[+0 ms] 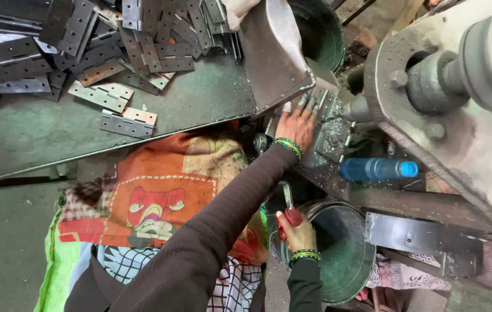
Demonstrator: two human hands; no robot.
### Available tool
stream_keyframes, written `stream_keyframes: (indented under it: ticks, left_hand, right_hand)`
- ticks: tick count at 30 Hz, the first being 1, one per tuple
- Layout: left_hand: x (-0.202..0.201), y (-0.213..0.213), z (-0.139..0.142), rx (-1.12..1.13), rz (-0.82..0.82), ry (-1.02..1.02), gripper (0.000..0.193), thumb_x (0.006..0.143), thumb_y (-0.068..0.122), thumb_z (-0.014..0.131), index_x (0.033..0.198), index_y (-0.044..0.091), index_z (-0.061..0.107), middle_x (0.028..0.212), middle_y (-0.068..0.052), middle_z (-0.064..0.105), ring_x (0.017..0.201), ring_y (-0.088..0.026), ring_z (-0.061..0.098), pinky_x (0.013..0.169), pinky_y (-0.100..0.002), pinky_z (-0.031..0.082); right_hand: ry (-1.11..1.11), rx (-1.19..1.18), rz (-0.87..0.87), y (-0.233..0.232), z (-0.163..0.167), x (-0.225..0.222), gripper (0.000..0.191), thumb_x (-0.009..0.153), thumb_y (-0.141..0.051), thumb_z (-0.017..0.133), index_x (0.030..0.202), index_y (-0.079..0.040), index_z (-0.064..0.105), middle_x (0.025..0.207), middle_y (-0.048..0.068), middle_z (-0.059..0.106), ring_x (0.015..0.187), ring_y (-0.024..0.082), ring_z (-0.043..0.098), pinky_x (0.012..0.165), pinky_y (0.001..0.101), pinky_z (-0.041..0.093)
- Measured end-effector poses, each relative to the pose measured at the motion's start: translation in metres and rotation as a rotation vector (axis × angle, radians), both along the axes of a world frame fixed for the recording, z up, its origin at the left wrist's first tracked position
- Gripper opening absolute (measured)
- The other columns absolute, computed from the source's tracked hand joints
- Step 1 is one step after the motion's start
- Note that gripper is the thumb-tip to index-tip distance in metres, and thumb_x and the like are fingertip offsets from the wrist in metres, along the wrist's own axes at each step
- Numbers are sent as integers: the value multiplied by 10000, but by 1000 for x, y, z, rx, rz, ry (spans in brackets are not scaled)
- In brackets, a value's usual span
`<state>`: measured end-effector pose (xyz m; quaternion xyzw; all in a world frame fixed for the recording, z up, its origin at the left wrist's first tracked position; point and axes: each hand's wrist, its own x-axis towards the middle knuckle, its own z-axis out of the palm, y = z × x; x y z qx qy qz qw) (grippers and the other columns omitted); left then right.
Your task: The person repeatedly picks up small metal plates from a pile, places them under a drill press, and operates the machine to drill holes. They then remove the drilled plates and set them aside, continuing the cycle with new plates from the pile.
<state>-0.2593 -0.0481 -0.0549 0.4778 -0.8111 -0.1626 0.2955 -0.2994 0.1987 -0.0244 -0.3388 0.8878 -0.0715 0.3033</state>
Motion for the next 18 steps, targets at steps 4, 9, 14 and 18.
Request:
stream_keyframes:
  ticks: [4,9,14,18]
  left_hand:
    - [1,-1,5,-142,92,27,424,883,184,506,1268,90,657,1335,-66,632,1274,-252,555,1038,-502,435]
    - [2,-3,9,78,9,-40,384,961,170,499,1302,99,661,1346,-51,631,1293,-233,565,1096,-488,441]
    - [-4,-3,7,-134,119,19,396,888,203,539,1245,93,669,1352,-65,625,1269,-261,564,1011,-493,468]
    - [0,-5,-2,45,11,-35,410,977,240,515,1356,130,625,1406,-36,598,1340,-231,526,1068,-527,445]
  right_hand:
    - [-307,-81,-27,-7,19,-10,528,819,-547,750,870,-22,726,620,83,666,496,198,604,481,370,439]
    - [64,137,40,-12,33,-19,508,817,-561,744,999,-92,676,689,73,726,510,219,679,548,345,525]
    - [49,-211,48,5,-45,-5,523,818,-536,771,1038,-64,713,807,97,747,699,230,705,676,368,540]
    - [-49,-327,27,19,-78,-15,545,808,-521,789,1049,-37,721,872,73,768,807,195,739,776,360,553]
